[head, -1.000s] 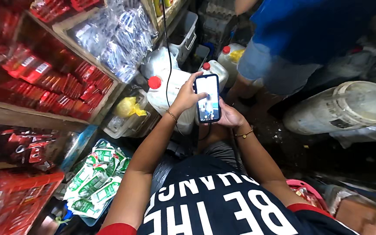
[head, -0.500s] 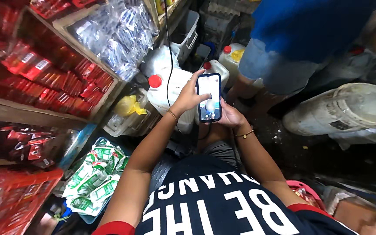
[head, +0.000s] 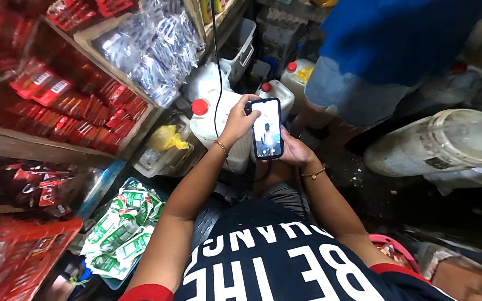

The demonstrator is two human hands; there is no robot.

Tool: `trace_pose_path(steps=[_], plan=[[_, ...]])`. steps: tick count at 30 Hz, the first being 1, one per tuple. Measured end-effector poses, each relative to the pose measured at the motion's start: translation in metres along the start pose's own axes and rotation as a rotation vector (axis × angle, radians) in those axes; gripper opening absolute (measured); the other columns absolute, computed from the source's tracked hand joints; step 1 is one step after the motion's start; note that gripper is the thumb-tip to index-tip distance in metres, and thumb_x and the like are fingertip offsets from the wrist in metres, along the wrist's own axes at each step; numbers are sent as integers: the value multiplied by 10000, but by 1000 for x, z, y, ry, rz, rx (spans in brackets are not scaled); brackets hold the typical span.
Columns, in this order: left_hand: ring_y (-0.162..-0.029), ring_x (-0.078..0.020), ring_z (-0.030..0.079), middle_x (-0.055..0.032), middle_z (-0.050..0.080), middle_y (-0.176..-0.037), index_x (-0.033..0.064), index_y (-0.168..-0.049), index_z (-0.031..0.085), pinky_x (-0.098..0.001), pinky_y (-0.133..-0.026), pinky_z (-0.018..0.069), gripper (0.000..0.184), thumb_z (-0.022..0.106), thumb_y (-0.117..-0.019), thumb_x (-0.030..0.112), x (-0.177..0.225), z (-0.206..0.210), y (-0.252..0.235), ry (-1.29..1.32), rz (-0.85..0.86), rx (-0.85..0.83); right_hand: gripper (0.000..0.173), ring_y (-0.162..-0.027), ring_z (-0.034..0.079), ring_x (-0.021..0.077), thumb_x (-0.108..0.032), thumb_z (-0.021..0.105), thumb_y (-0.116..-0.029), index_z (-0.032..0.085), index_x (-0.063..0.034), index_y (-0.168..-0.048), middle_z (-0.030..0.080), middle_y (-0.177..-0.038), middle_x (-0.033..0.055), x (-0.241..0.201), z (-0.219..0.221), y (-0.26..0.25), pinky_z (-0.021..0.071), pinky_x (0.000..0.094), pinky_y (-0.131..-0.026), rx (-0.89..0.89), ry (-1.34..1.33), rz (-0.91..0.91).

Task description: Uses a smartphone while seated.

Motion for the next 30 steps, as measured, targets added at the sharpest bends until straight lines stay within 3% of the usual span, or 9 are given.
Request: trace_pose_path(steps=[5,9,15,21,30], plan=[[-749,-109,629,-82,670,-938,31,-1213,610,-297,-712,542,267,633,-956,99,1,4,-3,-66,-1,47,569,-1147,663,247,-588,390,-1042,296,-341,-1545,626,-1336,60,-1,2,2,595,443,-903,24,24,-16],[-792,-115,649,-95,682,-986,28,-1229,607,-304,-753,554,275,629,-967,106,3,4,-3,-83,-11,32,616,-1162,653,261,-600,412,-1030,239,-357,-1569,610,-1363,61,-3,4,4,596,454,-895,30,29,-30],[-809,-85,599,-70,651,-1007,32,-1270,615,-262,-747,510,286,491,-1019,91,5,0,1,0,-34,24,594,-1155,657,257,-595,404,-1034,238,-370,-1559,611,-1356,54,-2,2,2,598,454,-890,38,26,-12],[-938,-143,649,-107,666,-1079,30,-1282,619,-341,-840,547,330,413,-1031,91,-1,-3,-1,55,-46,9,566,-1192,642,284,-570,370,-1051,225,-387,-1567,596,-1390,57,-1,3,1,591,489,-908,28,-5,9],[-980,-140,623,-123,643,-1178,34,-1320,609,-325,-850,517,355,397,-1043,97,0,-2,1,27,-63,5,557,-1147,666,263,-581,398,-1042,313,-339,-1536,623,-1349,59,-1,2,2,602,462,-888,24,-10,-8]])
Point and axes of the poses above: each hand's wrist, its own y-axis away from the middle knuckle, its own z-axis out of the palm, x = y × z, the point moved 6 cm from there along -y, towards the middle knuckle
